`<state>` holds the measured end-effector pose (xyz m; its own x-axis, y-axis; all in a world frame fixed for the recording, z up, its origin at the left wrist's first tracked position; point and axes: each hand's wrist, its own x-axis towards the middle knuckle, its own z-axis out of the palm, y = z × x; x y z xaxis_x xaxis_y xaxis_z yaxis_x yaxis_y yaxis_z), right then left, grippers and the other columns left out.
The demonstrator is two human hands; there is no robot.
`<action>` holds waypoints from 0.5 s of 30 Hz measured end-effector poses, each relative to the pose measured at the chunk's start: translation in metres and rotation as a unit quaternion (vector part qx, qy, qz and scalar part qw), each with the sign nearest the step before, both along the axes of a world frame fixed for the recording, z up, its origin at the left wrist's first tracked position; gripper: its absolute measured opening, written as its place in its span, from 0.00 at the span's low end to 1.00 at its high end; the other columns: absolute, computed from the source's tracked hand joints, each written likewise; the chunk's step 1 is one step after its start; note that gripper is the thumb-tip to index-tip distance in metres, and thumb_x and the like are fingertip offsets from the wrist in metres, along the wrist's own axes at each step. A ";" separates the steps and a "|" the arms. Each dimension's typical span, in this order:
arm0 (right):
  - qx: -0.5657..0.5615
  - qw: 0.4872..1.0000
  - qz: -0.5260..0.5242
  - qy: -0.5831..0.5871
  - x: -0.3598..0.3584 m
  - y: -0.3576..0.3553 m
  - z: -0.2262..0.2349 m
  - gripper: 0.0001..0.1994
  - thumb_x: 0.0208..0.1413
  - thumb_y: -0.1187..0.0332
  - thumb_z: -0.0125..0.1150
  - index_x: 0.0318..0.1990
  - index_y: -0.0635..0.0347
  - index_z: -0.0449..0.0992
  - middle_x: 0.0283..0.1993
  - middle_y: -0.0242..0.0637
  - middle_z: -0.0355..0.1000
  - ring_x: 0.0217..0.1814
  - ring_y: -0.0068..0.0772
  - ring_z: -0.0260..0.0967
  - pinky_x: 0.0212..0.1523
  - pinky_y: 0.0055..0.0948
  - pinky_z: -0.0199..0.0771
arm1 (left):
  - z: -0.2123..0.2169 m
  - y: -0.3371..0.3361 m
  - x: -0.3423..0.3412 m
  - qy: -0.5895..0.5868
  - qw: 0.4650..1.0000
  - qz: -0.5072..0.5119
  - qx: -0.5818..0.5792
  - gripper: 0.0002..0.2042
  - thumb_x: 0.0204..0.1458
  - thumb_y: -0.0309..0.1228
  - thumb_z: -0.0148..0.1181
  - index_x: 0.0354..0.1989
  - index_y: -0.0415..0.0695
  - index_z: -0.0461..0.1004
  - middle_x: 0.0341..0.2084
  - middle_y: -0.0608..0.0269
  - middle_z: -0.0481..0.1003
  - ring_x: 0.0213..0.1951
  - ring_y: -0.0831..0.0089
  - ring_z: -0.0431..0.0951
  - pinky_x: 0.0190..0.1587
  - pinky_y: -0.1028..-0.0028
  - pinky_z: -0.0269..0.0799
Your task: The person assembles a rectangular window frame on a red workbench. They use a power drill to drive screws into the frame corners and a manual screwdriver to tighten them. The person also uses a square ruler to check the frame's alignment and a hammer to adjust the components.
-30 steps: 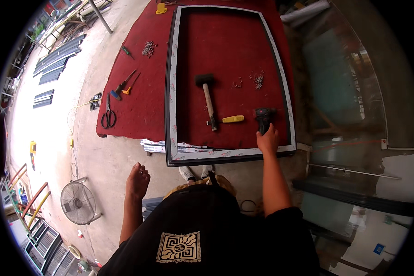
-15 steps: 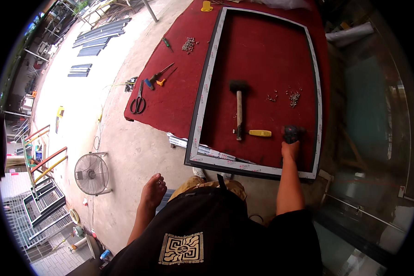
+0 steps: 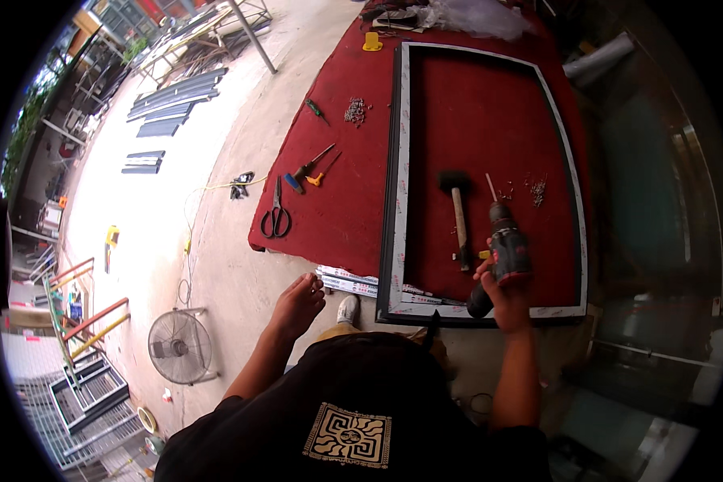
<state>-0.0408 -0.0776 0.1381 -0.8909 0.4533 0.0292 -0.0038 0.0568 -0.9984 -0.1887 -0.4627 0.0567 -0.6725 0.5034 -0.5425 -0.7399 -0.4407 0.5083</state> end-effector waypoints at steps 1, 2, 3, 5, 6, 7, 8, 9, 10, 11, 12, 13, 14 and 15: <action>-0.034 0.999 -0.017 -0.019 -0.003 -0.023 -0.004 0.28 0.69 0.62 0.62 0.71 0.71 0.68 0.37 0.36 0.75 0.40 0.27 0.72 0.51 0.34 0.74 | -0.001 -0.001 -0.016 0.009 0.999 -0.012 0.040 0.06 0.72 0.37 0.59 0.46 0.50 0.74 0.38 0.71 0.74 0.38 0.78 0.71 0.43 0.76 0.70; -0.060 0.998 -0.030 -0.007 -0.004 -0.052 -0.009 0.26 0.69 0.65 0.61 0.69 0.72 0.68 0.38 0.37 0.76 0.39 0.27 0.73 0.47 0.33 0.76 | 0.000 -0.007 -0.030 0.006 0.999 -0.021 0.042 0.06 0.72 0.37 0.59 0.46 0.50 0.74 0.38 0.71 0.74 0.38 0.78 0.71 0.43 0.76 0.70; -0.091 0.996 -0.025 -0.001 -0.004 -0.080 -0.008 0.24 0.67 0.69 0.62 0.66 0.71 0.71 0.40 0.36 0.77 0.37 0.25 0.74 0.45 0.31 0.76 | 0.009 -0.008 -0.044 0.019 0.998 -0.046 0.046 0.05 0.72 0.36 0.59 0.47 0.50 0.74 0.39 0.71 0.74 0.38 0.78 0.71 0.44 0.75 0.71; -0.117 0.993 -0.013 -0.015 -0.007 -0.128 0.003 0.19 0.63 0.73 0.66 0.60 0.68 0.76 0.42 0.34 0.79 0.37 0.23 0.75 0.43 0.30 0.78 | 0.015 -0.010 -0.068 0.019 0.995 -0.075 0.055 0.04 0.72 0.34 0.59 0.47 0.49 0.74 0.39 0.69 0.75 0.37 0.76 0.72 0.44 0.74 0.70; -0.116 0.993 -0.006 -0.033 -0.005 -0.148 0.008 0.17 0.61 0.74 0.68 0.57 0.66 0.79 0.42 0.34 0.80 0.38 0.24 0.76 0.43 0.31 0.78 | 0.019 -0.012 -0.077 0.009 0.995 -0.086 0.053 0.04 0.72 0.34 0.59 0.47 0.49 0.74 0.39 0.69 0.75 0.37 0.76 0.72 0.44 0.74 0.70; -0.044 0.998 -0.017 -0.034 -0.004 -0.164 0.003 0.13 0.57 0.72 0.74 0.48 0.62 0.82 0.42 0.33 0.82 0.39 0.26 0.79 0.42 0.32 0.80 | 0.024 -0.011 -0.087 0.003 0.992 -0.101 0.081 0.04 0.72 0.34 0.59 0.48 0.49 0.74 0.40 0.68 0.76 0.38 0.75 0.73 0.45 0.74 0.71; -0.048 0.997 -0.034 -0.042 0.003 -0.179 0.004 0.13 0.57 0.72 0.74 0.48 0.62 0.82 0.42 0.33 0.82 0.39 0.26 0.79 0.42 0.32 0.80 | 0.028 -0.009 -0.095 -0.005 0.987 -0.116 0.108 0.04 0.72 0.34 0.59 0.49 0.49 0.75 0.41 0.68 0.77 0.39 0.75 0.74 0.46 0.74 0.72; 0.015 0.997 -0.007 -0.071 0.000 -0.196 0.019 0.12 0.55 0.71 0.76 0.46 0.61 0.82 0.40 0.33 0.83 0.39 0.27 0.81 0.42 0.32 0.81 | 0.031 -0.009 -0.100 -0.004 0.982 -0.132 0.133 0.05 0.72 0.34 0.59 0.49 0.50 0.76 0.41 0.68 0.77 0.40 0.74 0.74 0.47 0.72 0.72; 0.076 0.992 0.023 -0.103 -0.002 -0.211 0.034 0.12 0.53 0.70 0.77 0.43 0.60 0.82 0.39 0.34 0.84 0.39 0.28 0.82 0.42 0.32 0.81 | 0.037 -0.009 -0.104 -0.001 0.978 -0.152 0.145 0.06 0.72 0.35 0.58 0.50 0.50 0.76 0.43 0.68 0.78 0.42 0.73 0.76 0.49 0.71 0.74; 0.183 0.979 0.056 -0.068 -0.004 -0.216 0.043 0.13 0.53 0.69 0.78 0.43 0.61 0.82 0.36 0.37 0.84 0.39 0.30 0.84 0.42 0.33 0.82 | 0.046 -0.009 -0.105 0.005 0.975 -0.163 0.151 0.06 0.72 0.35 0.58 0.51 0.50 0.76 0.44 0.68 0.78 0.43 0.72 0.77 0.50 0.70 0.74; 0.181 0.979 0.042 -0.078 -0.003 -0.225 0.044 0.13 0.53 0.69 0.78 0.43 0.61 0.82 0.36 0.37 0.84 0.39 0.30 0.84 0.42 0.33 0.82 | 0.047 -0.005 -0.108 0.010 0.969 -0.180 0.168 0.07 0.73 0.36 0.57 0.51 0.50 0.76 0.45 0.68 0.79 0.44 0.72 0.78 0.51 0.69 0.74; 0.152 0.984 0.038 -0.087 0.001 -0.234 0.044 0.13 0.53 0.69 0.78 0.43 0.61 0.82 0.36 0.37 0.84 0.38 0.30 0.84 0.42 0.33 0.82 | 0.043 -0.002 -0.108 0.018 0.958 -0.200 0.203 0.08 0.73 0.38 0.56 0.53 0.51 0.77 0.46 0.67 0.79 0.47 0.72 0.79 0.54 0.69 0.75; 0.123 0.987 0.034 -0.095 0.007 -0.242 0.044 0.13 0.53 0.69 0.78 0.43 0.61 0.82 0.36 0.37 0.84 0.38 0.30 0.84 0.42 0.33 0.83 | 0.044 -0.003 -0.101 0.011 0.956 -0.211 0.204 0.08 0.73 0.38 0.56 0.53 0.51 0.77 0.46 0.67 0.79 0.47 0.72 0.79 0.54 0.69 0.75; 0.133 0.985 0.023 -0.103 0.012 -0.249 0.043 0.13 0.54 0.70 0.77 0.44 0.61 0.81 0.36 0.36 0.84 0.37 0.28 0.83 0.41 0.32 0.82 | 0.046 -0.003 -0.095 -0.010 0.953 -0.213 0.215 0.09 0.73 0.39 0.56 0.53 0.52 0.77 0.46 0.68 0.79 0.47 0.72 0.79 0.55 0.69 0.76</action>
